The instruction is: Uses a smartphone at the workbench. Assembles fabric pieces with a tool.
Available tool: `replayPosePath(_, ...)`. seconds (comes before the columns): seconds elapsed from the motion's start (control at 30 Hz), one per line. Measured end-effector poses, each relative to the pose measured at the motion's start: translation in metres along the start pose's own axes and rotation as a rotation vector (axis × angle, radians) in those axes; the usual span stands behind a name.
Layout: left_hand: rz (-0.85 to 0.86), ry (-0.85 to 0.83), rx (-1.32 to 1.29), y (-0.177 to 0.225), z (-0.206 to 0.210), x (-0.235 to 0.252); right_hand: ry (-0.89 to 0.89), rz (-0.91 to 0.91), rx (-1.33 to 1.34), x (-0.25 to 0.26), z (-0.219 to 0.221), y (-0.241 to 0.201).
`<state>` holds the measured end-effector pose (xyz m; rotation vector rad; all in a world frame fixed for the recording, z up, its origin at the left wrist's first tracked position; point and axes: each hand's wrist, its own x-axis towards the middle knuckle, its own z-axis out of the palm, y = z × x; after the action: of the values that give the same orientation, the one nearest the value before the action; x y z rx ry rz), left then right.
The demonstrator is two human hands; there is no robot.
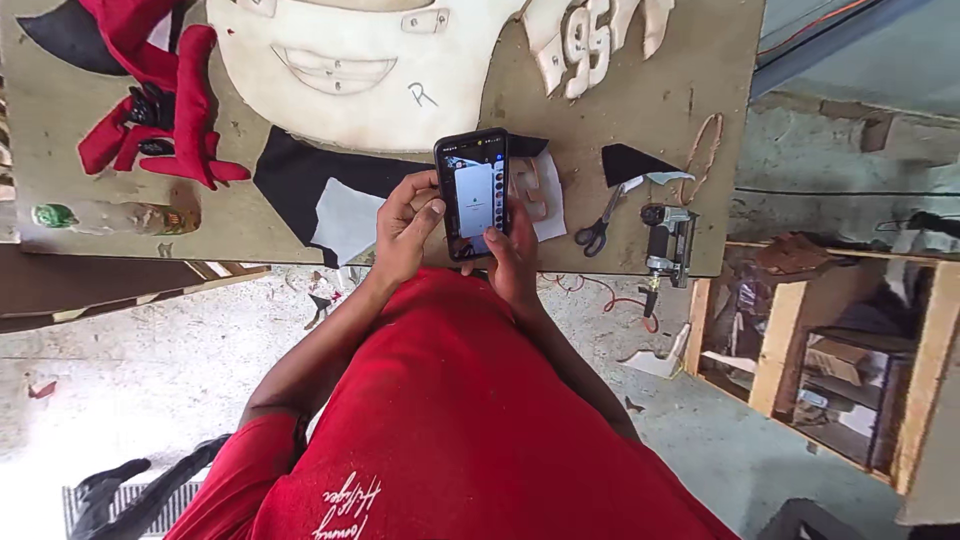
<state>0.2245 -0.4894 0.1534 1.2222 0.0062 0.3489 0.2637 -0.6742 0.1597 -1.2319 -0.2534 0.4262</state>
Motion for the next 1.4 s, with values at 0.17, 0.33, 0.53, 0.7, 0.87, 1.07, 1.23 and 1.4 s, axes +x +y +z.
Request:
replayPosePath(0.17,-0.041,0.049,-0.049,0.000,-0.025,-0.003,-0.009,-0.004,0.014,0.004,0.018,0.007)
replayPosePath(0.33,-0.077,0.112,-0.004,-0.002,-0.052,-0.013,-0.066,0.042,0.018,0.011,0.036,0.022)
replayPosePath(0.53,-0.098,0.199,0.025,0.001,-0.079,-0.030,-0.145,0.082,-0.011,0.018,0.058,0.033)
replayPosePath(0.7,-0.107,0.227,-0.001,0.004,-0.093,-0.037,-0.202,0.097,-0.012,0.023,0.068,0.040)
replayPosePath(0.87,-0.123,0.238,0.014,0.008,-0.097,-0.040,-0.218,0.112,-0.029,0.025,0.073,0.042)
replayPosePath(1.07,-0.111,0.222,0.007,0.011,-0.096,-0.039,-0.208,0.099,-0.042,0.026,0.071,0.042)
replayPosePath(1.23,-0.131,0.211,0.012,0.007,-0.096,-0.034,-0.198,0.105,-0.049,0.031,0.068,0.040)
replayPosePath(1.4,-0.161,0.217,0.001,-0.001,-0.094,-0.021,-0.178,0.113,-0.037,0.038,0.063,0.044)
